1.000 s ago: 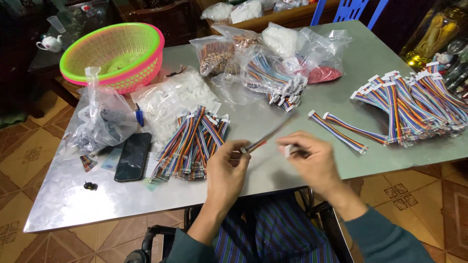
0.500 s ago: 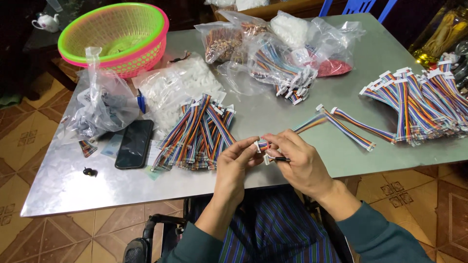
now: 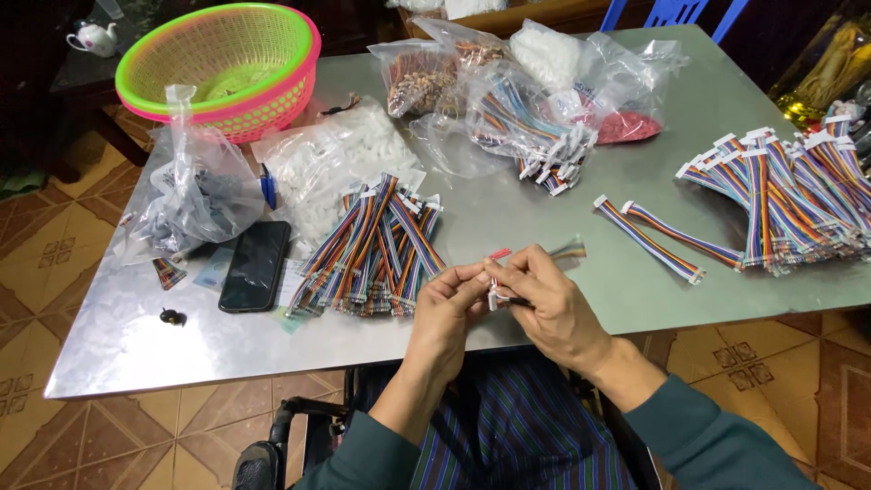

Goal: Assembling electronic wire harnesses by manually attaching small red connectors to bundles of multi-colored wires

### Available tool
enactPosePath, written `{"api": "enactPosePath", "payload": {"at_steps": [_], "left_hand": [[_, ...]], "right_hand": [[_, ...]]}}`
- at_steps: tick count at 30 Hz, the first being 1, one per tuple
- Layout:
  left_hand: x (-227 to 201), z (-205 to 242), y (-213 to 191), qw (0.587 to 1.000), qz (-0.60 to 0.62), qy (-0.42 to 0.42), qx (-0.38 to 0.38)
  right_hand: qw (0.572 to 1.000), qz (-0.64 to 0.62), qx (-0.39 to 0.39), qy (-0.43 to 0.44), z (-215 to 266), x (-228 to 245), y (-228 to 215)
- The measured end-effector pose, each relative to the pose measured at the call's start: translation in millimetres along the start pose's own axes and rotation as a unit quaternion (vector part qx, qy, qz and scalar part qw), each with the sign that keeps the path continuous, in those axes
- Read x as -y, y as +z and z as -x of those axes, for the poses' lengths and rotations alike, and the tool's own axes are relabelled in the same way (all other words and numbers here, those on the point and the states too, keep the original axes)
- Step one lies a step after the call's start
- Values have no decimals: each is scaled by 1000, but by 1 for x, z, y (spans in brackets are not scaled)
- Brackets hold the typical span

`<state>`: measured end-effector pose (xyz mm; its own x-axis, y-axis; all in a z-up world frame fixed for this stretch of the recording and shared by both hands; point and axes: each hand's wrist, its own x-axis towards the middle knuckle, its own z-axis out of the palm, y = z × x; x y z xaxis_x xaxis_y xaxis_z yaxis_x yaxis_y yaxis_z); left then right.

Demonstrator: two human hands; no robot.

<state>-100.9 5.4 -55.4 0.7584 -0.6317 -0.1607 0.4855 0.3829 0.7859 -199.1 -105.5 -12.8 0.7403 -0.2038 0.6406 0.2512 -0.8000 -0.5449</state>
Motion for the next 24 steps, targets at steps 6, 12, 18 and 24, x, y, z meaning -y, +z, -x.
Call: {"api": "enactPosePath", "payload": {"at_steps": [6, 12, 18, 24], "left_hand": [[-26, 17, 19, 999, -21, 36, -12], [-9, 9, 11, 999, -32, 42, -5], [-1, 3, 7, 995, -90, 44, -15], [5, -3, 0, 994, -102, 38, -3]], "right_hand": [[995, -19, 55, 78, -7, -9, -25], [980, 71, 143, 119, -3, -14, -22], [983, 121, 94, 103, 2, -11, 0], [984, 82, 96, 126, 7, -21, 1]]}}
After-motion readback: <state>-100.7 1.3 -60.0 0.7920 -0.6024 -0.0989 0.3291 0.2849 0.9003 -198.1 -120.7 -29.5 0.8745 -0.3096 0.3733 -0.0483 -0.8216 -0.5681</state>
